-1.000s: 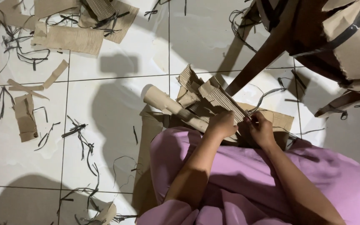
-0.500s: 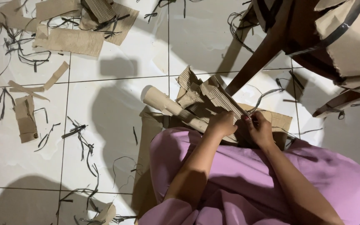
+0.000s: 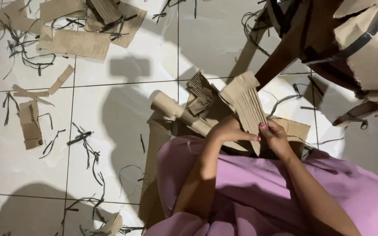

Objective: Wrapping wooden chair legs with protective cardboard and securing them with plastic ties.

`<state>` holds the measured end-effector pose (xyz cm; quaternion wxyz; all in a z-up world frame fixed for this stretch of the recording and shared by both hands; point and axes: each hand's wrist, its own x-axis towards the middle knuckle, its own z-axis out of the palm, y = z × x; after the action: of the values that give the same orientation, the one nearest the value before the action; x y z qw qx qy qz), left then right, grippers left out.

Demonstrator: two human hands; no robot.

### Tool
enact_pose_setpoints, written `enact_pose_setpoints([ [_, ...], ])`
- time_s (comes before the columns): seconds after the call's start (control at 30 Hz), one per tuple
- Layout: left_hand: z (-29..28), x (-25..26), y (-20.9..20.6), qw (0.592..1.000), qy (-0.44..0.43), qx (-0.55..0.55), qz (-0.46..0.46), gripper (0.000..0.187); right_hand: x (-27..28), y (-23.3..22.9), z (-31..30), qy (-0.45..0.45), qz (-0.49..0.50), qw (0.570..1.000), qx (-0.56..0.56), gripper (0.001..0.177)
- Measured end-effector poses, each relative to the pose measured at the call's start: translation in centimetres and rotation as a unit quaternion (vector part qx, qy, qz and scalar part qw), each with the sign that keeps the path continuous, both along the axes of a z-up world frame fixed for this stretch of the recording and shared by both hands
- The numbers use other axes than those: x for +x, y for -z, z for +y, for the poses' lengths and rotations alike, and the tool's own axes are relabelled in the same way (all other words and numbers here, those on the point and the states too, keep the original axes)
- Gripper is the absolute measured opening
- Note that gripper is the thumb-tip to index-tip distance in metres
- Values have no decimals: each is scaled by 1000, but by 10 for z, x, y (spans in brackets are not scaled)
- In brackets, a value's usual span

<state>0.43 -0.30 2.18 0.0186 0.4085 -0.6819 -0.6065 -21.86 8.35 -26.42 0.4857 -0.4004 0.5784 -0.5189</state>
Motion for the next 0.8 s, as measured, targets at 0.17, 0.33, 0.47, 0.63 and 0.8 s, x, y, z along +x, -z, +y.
enact_pose_setpoints([
  [0.17,-6,-13,52,991,-27,-22,133,69,14,-41,-3,-56,-81,995,8,32],
  [0.33,0,-28,147,928,-129,-86,339,54,24,-71,-8,-106,-11,994,-23,14],
  [0.47,-11,-10,90,899,-192,-97,380,43,27,-46,-6,-75,102,992,-7,18],
  [0.63,-12,6,170,897,-241,-86,360,65,12,-48,-9,-75,317,944,-49,36],
  [0.8,-6,10,257,918,-231,-26,322,32,2,2,3,-259,531,761,268,73],
])
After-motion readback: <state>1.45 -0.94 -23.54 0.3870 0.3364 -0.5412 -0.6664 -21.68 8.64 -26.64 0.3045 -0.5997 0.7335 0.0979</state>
